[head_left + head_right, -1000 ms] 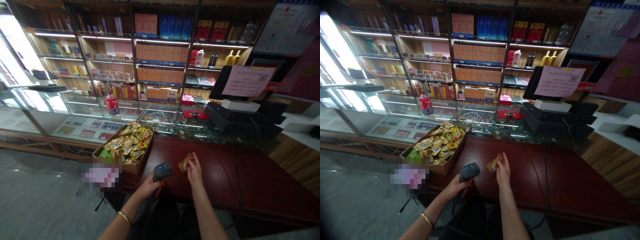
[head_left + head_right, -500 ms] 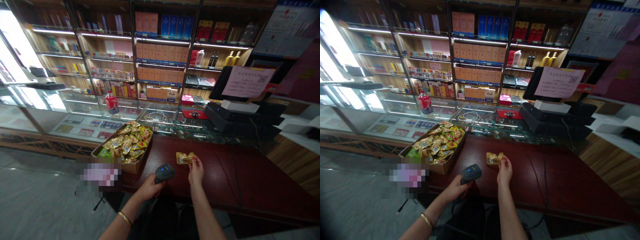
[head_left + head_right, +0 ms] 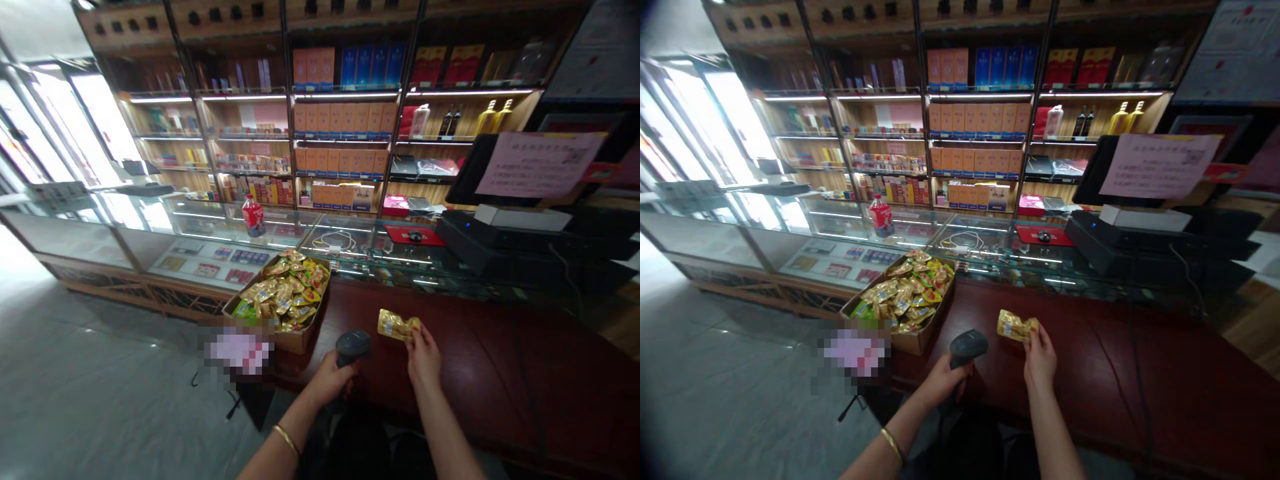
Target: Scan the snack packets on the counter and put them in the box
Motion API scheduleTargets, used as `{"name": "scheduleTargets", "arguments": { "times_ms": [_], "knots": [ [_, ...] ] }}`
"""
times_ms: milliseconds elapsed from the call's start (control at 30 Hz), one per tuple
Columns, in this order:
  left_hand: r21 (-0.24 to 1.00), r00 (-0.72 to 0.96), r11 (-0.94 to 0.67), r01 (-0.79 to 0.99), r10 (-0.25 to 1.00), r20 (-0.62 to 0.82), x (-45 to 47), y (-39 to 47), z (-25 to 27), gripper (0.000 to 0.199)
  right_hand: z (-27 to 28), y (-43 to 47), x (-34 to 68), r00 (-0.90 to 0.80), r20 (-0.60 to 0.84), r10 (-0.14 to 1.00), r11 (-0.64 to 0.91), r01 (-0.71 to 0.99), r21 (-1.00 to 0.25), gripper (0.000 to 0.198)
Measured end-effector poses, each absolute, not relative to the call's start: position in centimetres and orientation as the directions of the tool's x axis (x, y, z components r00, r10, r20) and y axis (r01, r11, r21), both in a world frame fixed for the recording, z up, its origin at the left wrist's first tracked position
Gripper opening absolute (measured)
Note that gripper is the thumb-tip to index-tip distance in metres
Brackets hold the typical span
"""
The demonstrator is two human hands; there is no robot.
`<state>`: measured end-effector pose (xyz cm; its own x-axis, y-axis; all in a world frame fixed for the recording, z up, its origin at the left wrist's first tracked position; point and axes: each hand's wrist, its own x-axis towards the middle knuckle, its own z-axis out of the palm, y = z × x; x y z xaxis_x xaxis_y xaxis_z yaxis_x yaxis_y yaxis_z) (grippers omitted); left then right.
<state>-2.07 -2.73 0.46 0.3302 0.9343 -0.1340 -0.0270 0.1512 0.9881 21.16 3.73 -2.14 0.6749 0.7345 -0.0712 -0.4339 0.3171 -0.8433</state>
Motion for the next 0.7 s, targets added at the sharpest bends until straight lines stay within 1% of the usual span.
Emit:
{"name": "scheduleTargets", "arguments": {
  "times_ms": [100,167,233,267,333,400,433,467,533,633,700],
  "knots": [
    [0.987,0.297,0.159,-0.004,0.943,-0.151,-1.8,-2.0,0.2,0.024,1.1,5.4,18.0,0.591,-0.009,0.807,0.303,-0.428,-0.852,0.056],
    [0.988,0.298,0.155,0.003,0.943,-0.149,-1.7,-1.8,0.0,0.023,4.4,7.5,14.5,0.491,0.06,0.869,0.288,-0.404,-0.868,0.051],
    [0.989,0.299,0.151,-0.003,0.943,-0.143,-1.6,-1.7,-0.3,0.023,8.0,10.2,10.4,0.429,0.126,0.895,0.295,-0.355,-0.887,0.046],
    [0.988,0.296,0.151,-0.011,0.945,-0.141,-1.6,-1.7,-0.4,0.022,9.7,11.6,8.4,0.41,0.191,0.892,0.329,-0.299,-0.896,0.043],
    [0.987,0.287,0.156,-0.038,0.948,-0.139,-1.6,-1.8,-0.8,0.023,12.7,14.2,4.7,0.354,0.39,0.85,0.454,-0.115,-0.884,0.033],
    [0.985,0.284,0.161,-0.06,0.949,-0.138,-1.5,-1.8,-1.3,0.023,15.0,16.3,1.7,0.254,0.565,0.785,0.561,0.094,-0.822,0.023],
    [0.984,0.284,0.168,-0.062,0.948,-0.144,-1.5,-1.8,-1.5,0.022,15.7,17.1,0.5,0.196,0.602,0.774,0.574,0.184,-0.798,0.019],
    [0.983,0.283,0.175,-0.061,0.947,-0.151,-1.5,-1.7,-1.7,0.022,16.2,17.7,-0.5,0.142,0.605,0.783,0.562,0.253,-0.787,0.017],
    [0.98,0.279,0.19,-0.062,0.946,-0.166,-1.5,-1.4,-2.0,0.02,16.4,18.1,-1.7,0.064,0.552,0.832,0.505,0.326,-0.799,0.017],
    [0.979,0.267,0.19,-0.077,0.95,-0.163,-1.7,-1.0,-1.6,0.021,15.3,16.3,-0.6,0.039,0.493,0.869,0.455,0.327,-0.828,0.021],
    [0.98,0.255,0.188,-0.069,0.953,-0.165,-2.0,-1.1,-0.6,0.024,13.8,13.0,3.0,0.052,0.527,0.848,0.491,0.294,-0.82,0.024]
  ]
}}
